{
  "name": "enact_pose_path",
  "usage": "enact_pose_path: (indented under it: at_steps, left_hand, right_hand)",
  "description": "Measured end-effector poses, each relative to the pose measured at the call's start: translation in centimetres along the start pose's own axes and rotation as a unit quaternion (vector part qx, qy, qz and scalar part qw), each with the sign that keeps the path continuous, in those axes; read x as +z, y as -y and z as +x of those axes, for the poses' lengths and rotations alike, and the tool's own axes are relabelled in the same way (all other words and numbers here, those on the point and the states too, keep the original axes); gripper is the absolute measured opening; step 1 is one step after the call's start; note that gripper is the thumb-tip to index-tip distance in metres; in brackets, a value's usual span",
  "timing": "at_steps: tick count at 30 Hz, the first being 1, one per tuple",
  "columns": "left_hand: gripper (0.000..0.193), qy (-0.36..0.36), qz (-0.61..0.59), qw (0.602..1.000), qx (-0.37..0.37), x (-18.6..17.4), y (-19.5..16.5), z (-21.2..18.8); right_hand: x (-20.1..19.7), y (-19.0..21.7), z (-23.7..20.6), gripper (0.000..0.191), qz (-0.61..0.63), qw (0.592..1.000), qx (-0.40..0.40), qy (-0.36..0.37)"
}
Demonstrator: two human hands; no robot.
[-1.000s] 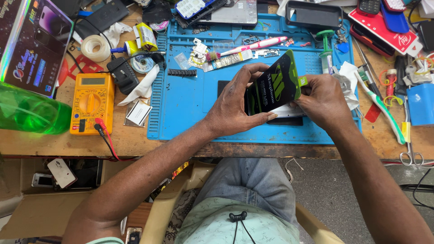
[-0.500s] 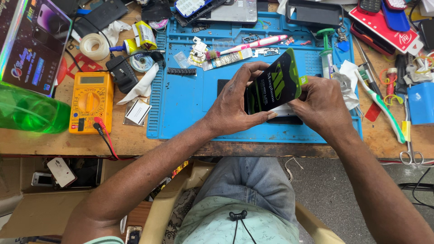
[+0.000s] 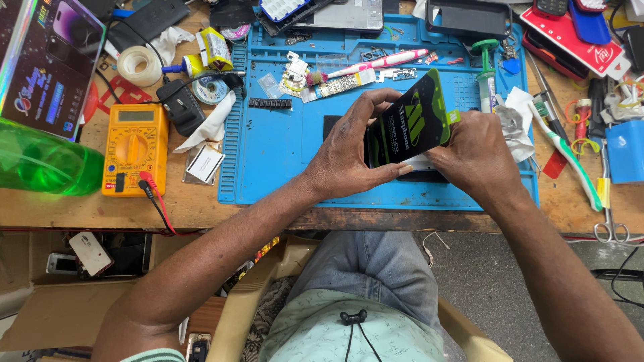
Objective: The person unpacks a new Samsung LCD screen, removes the protective film, and cleans the interior of a disassembled smartphone chassis with a tissue. The person then places the new screen into the chassis.
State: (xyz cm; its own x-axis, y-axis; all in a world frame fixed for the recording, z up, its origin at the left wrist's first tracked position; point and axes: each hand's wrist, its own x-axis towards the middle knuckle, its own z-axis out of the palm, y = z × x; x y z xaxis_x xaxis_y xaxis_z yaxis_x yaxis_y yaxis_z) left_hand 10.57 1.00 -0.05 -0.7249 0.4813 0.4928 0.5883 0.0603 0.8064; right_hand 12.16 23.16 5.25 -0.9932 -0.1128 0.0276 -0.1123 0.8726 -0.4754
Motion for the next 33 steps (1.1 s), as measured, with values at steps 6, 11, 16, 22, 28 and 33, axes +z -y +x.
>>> enact_pose_path:
  at_steps: [6, 11, 16, 22, 28, 33]
  left_hand:
    - [0.088, 0.002, -0.002, 1.0, -0.004, 0.0, -0.1, 0.1]
    - [0.089, 0.004, 0.004, 1.0, -0.003, -0.1, 0.0, 0.0]
    - [0.089, 0.004, 0.019, 1.0, 0.005, -0.2, 0.1, 0.0]
    - [0.086, -0.024, -0.028, 0.999, -0.002, -0.2, 0.1, -0.1]
    - [0.068, -0.083, -0.285, 0.954, -0.048, -0.9, 0.6, 0.3]
    - [0.057, -0.091, -0.555, 0.824, -0.077, -1.8, 0.9, 1.0]
  right_hand:
    - [0.2, 0.0, 0.3, 0.022, -0.033, 0.998, -0.046, -0.016]
    - [0.4, -0.9, 0.6, 0.023, -0.016, 0.998, 0.054, 0.004]
    - [0.6, -1.7, 0.8, 0.017, 0.094, 0.984, 0.149, 0.037]
    - [0.4, -2.8, -0.2, 0.018, 0.229, 0.97, 0.084, 0.005]
    - [-1.6, -5.9, -0.7, 0.018, 0.014, 0.986, -0.041, -0.159]
    - [-2.7, -4.7, 0.0, 0.012, -0.136, 0.953, -0.151, -0.224]
